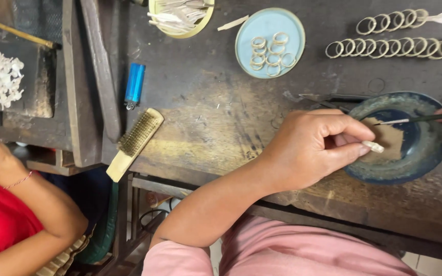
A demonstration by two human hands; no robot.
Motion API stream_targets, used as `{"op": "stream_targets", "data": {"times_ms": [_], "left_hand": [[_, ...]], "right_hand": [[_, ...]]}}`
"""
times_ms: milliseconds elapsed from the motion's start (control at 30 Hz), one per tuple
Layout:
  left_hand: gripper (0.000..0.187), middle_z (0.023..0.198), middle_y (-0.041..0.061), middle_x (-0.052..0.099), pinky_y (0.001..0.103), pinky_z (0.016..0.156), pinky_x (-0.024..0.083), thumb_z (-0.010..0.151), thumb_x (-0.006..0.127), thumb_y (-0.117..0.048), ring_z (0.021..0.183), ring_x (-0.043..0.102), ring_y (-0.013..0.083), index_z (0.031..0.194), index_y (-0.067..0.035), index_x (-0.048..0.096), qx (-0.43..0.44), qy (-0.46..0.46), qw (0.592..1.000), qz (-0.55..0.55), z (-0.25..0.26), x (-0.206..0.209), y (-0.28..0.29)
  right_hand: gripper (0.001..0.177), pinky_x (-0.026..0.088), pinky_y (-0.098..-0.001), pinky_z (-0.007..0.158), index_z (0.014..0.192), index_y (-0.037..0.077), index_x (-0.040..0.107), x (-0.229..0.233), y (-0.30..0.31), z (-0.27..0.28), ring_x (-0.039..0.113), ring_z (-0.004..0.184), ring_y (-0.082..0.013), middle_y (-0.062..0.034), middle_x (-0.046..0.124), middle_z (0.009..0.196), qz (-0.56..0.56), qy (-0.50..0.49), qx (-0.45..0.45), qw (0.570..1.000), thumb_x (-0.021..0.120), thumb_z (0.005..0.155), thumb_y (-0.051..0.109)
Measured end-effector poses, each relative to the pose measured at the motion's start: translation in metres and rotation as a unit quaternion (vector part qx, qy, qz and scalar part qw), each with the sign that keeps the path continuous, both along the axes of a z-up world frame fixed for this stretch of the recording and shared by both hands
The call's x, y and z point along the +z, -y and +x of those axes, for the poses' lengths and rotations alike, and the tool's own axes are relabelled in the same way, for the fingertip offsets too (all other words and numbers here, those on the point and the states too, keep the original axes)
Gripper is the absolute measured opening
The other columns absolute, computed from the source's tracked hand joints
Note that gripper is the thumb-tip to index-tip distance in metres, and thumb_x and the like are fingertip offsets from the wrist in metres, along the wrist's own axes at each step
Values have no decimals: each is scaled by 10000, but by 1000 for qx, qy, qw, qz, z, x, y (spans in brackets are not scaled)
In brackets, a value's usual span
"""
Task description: Applying flux or solder paste to small jewelry components using a fine brush
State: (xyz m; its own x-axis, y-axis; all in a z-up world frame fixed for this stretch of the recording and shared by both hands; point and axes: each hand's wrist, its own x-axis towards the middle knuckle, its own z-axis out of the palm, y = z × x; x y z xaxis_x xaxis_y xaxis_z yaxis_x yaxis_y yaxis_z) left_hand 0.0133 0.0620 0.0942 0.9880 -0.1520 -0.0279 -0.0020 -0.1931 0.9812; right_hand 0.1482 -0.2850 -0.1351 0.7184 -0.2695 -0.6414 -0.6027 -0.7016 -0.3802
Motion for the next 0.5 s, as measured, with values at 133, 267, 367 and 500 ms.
{"op": "stream_targets", "data": {"times_ms": [133,267,367,500], "left_hand": [[110,716,-36,624,197,563,446,761,659,-115,605,540,59,869,-134,649,-12,-1,1000,-1,1,5,0],[70,672,-31,561,211,557,414,752,667,-64,581,493,65,804,-103,640,1,26,1000,-5,2,8,2],[71,669,-23,554,214,546,399,749,670,-47,578,485,67,795,-93,641,1,30,999,-15,2,9,3],[93,680,11,597,196,515,410,723,688,-8,563,501,71,786,-67,651,22,40,999,-19,3,12,2]], "right_hand": [[324,334,-360,447,1100,-81,511,173,-82,-65,395,578,-266,-195,472,781,199,196,163,946,457,1017,227],[203,317,-189,442,870,-35,573,249,-142,-83,412,451,-106,-91,516,607,210,328,180,903,502,916,150],[119,363,-213,482,861,-66,558,272,-156,-89,457,495,-141,-128,531,620,217,347,168,897,529,892,45],[148,398,-228,473,844,-115,533,264,-150,-85,508,492,-169,-164,530,607,244,388,216,862,541,864,32]]}}
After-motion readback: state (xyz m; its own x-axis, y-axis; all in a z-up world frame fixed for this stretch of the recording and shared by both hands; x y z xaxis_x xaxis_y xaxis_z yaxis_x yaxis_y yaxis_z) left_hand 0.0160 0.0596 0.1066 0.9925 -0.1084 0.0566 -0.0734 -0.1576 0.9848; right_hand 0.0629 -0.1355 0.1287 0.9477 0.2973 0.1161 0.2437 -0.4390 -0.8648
